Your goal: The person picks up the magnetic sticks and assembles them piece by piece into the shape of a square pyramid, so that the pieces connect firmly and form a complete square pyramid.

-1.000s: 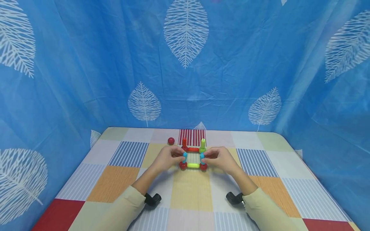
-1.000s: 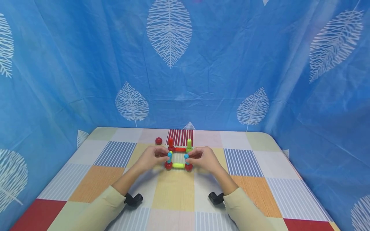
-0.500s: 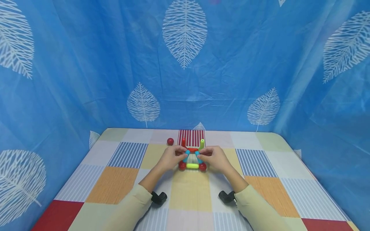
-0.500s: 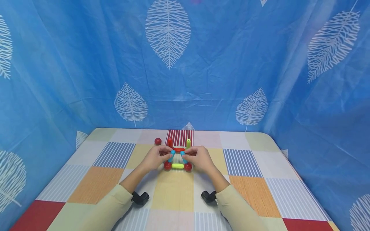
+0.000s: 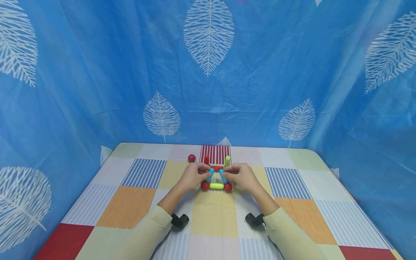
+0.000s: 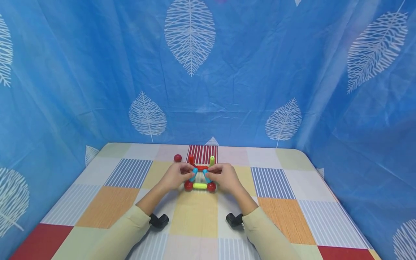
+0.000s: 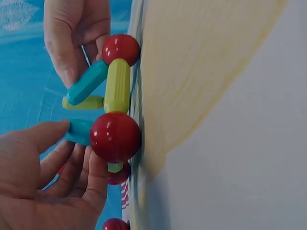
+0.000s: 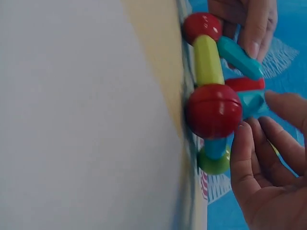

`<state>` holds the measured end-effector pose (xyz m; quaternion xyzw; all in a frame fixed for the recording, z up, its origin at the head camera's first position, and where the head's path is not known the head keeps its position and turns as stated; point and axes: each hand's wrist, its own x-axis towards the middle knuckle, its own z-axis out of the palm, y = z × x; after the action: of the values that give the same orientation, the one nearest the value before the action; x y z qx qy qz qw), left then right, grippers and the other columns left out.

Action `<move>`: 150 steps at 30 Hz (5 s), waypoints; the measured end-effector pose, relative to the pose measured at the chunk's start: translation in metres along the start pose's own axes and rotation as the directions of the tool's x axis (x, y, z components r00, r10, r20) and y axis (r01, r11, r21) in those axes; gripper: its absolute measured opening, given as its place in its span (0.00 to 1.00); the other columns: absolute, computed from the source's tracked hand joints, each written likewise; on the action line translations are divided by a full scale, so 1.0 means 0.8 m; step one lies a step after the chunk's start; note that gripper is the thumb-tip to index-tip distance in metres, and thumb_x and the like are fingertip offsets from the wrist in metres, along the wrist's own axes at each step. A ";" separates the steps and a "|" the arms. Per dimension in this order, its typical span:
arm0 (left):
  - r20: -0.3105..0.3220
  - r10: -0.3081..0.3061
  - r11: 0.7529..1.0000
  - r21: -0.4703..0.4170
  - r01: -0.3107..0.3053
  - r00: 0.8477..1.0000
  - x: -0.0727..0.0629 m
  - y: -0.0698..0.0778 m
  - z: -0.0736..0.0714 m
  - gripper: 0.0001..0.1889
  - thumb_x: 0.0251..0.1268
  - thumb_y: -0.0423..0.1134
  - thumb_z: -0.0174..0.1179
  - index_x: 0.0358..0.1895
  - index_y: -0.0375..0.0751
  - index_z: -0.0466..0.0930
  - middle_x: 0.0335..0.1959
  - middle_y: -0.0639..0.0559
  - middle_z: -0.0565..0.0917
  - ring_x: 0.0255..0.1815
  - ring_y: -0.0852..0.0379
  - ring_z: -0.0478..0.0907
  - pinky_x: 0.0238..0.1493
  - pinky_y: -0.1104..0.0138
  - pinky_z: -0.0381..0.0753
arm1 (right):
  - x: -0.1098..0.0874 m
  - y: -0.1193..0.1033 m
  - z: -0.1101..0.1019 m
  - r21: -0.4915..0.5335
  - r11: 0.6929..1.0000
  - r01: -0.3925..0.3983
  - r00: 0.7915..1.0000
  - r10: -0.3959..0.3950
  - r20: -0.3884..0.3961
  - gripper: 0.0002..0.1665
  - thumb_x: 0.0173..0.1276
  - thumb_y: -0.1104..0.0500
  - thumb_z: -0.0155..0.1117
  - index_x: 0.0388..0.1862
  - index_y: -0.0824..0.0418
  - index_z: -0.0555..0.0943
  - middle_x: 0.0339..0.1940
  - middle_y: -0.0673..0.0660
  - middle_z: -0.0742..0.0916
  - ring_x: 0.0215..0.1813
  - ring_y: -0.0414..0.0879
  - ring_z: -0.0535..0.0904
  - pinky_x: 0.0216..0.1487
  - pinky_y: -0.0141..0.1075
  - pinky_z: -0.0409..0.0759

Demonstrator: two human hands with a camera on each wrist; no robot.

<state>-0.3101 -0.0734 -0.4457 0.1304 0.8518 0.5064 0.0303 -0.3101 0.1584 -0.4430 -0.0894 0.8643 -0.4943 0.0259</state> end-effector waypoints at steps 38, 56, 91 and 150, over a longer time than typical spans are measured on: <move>0.019 0.115 0.988 0.103 -0.116 0.993 0.047 -0.010 -0.008 0.11 0.64 0.34 0.70 0.49 0.44 0.89 0.44 0.52 0.90 0.46 0.55 0.84 0.54 0.61 0.87 | 0.045 0.017 -0.015 0.047 0.978 0.205 0.974 -0.208 0.091 0.15 0.66 0.63 0.73 0.50 0.66 0.88 0.48 0.63 0.91 0.54 0.55 0.87 0.56 0.40 0.86; 0.004 0.069 0.993 0.100 -0.069 0.998 0.044 -0.014 -0.019 0.14 0.69 0.35 0.67 0.55 0.43 0.87 0.49 0.50 0.88 0.49 0.54 0.83 0.55 0.59 0.85 | 0.038 0.020 -0.019 0.039 0.988 0.147 0.987 -0.149 0.057 0.16 0.66 0.59 0.74 0.52 0.61 0.88 0.50 0.59 0.91 0.54 0.51 0.86 0.57 0.41 0.86; -0.195 -0.212 0.971 0.072 0.229 0.958 0.074 -0.045 -0.043 0.16 0.69 0.31 0.65 0.58 0.36 0.82 0.58 0.38 0.82 0.55 0.43 0.78 0.61 0.54 0.83 | -0.034 0.007 -0.009 0.035 0.991 -0.129 0.981 0.123 0.149 0.18 0.55 0.65 0.80 0.45 0.66 0.87 0.41 0.58 0.90 0.42 0.45 0.83 0.40 0.34 0.84; -0.050 0.029 0.998 -0.048 -0.031 0.998 0.034 0.019 -0.027 0.17 0.61 0.38 0.74 0.53 0.42 0.86 0.47 0.48 0.88 0.48 0.52 0.84 0.50 0.62 0.88 | -0.024 0.017 -0.016 0.142 0.970 -0.199 0.947 0.153 0.281 0.16 0.59 0.67 0.76 0.46 0.69 0.83 0.38 0.57 0.88 0.37 0.44 0.83 0.41 0.35 0.87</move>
<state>-0.3374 -0.0780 -0.4200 0.1300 0.8378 0.5303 0.0049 -0.2950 0.1793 -0.4491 -0.0754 0.8123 -0.5448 0.1943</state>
